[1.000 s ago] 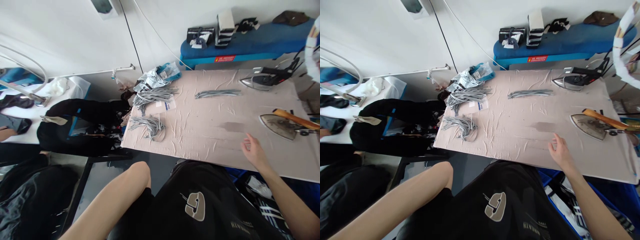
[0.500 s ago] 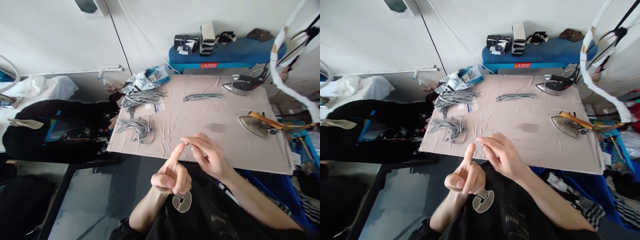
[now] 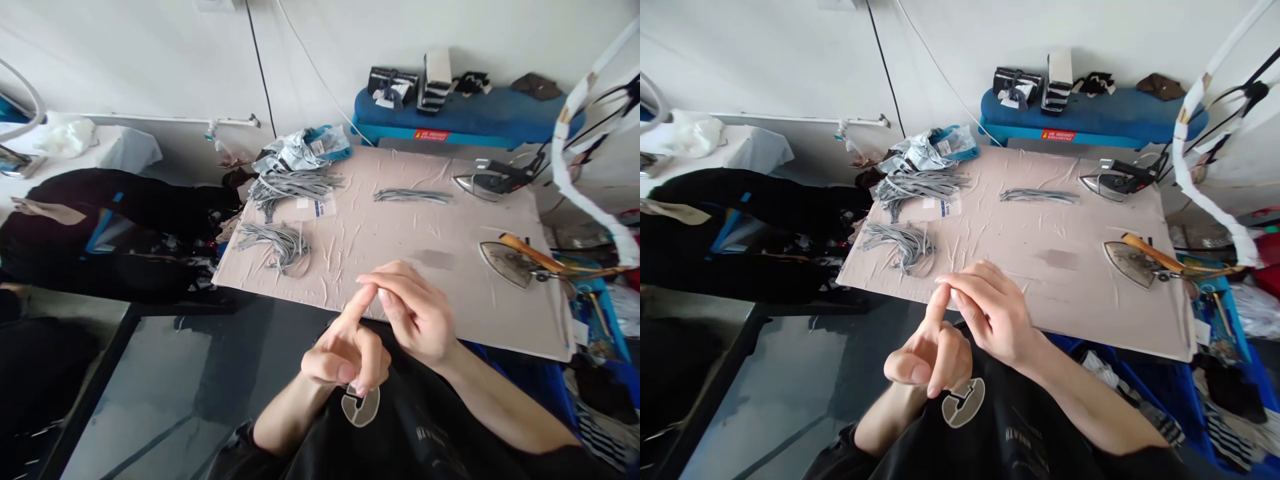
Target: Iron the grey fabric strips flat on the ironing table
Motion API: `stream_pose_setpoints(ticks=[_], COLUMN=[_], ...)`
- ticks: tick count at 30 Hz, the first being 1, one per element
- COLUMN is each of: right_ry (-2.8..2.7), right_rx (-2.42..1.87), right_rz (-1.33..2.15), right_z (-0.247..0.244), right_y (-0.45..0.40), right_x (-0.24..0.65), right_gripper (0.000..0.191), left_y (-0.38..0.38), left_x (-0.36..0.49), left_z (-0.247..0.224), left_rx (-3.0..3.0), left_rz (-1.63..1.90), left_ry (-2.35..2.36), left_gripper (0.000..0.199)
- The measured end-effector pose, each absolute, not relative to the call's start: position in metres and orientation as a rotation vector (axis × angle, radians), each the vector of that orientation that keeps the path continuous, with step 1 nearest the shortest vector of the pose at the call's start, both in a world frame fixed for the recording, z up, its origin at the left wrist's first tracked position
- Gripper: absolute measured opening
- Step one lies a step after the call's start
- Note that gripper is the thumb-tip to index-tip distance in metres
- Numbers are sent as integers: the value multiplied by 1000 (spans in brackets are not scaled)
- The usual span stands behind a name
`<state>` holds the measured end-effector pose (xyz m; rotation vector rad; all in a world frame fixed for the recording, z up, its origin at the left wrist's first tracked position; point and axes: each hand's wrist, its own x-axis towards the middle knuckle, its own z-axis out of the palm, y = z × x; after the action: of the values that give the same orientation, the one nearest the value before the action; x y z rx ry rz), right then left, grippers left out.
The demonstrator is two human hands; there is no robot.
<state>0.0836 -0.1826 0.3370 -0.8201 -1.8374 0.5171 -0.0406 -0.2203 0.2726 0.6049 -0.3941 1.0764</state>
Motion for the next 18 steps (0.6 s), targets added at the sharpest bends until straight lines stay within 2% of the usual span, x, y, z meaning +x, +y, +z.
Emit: stream_pose_setpoints(ticks=[18], right_ry=[-1804], right_rx=[-801], right_rz=[480], right_z=[344], right_y=[-199], right_x=[86], right_gripper=[26], left_y=[-230], left_x=[-37], left_z=[272], left_rx=[657], left_rz=[1009], left_ry=[-466], left_gripper=[86])
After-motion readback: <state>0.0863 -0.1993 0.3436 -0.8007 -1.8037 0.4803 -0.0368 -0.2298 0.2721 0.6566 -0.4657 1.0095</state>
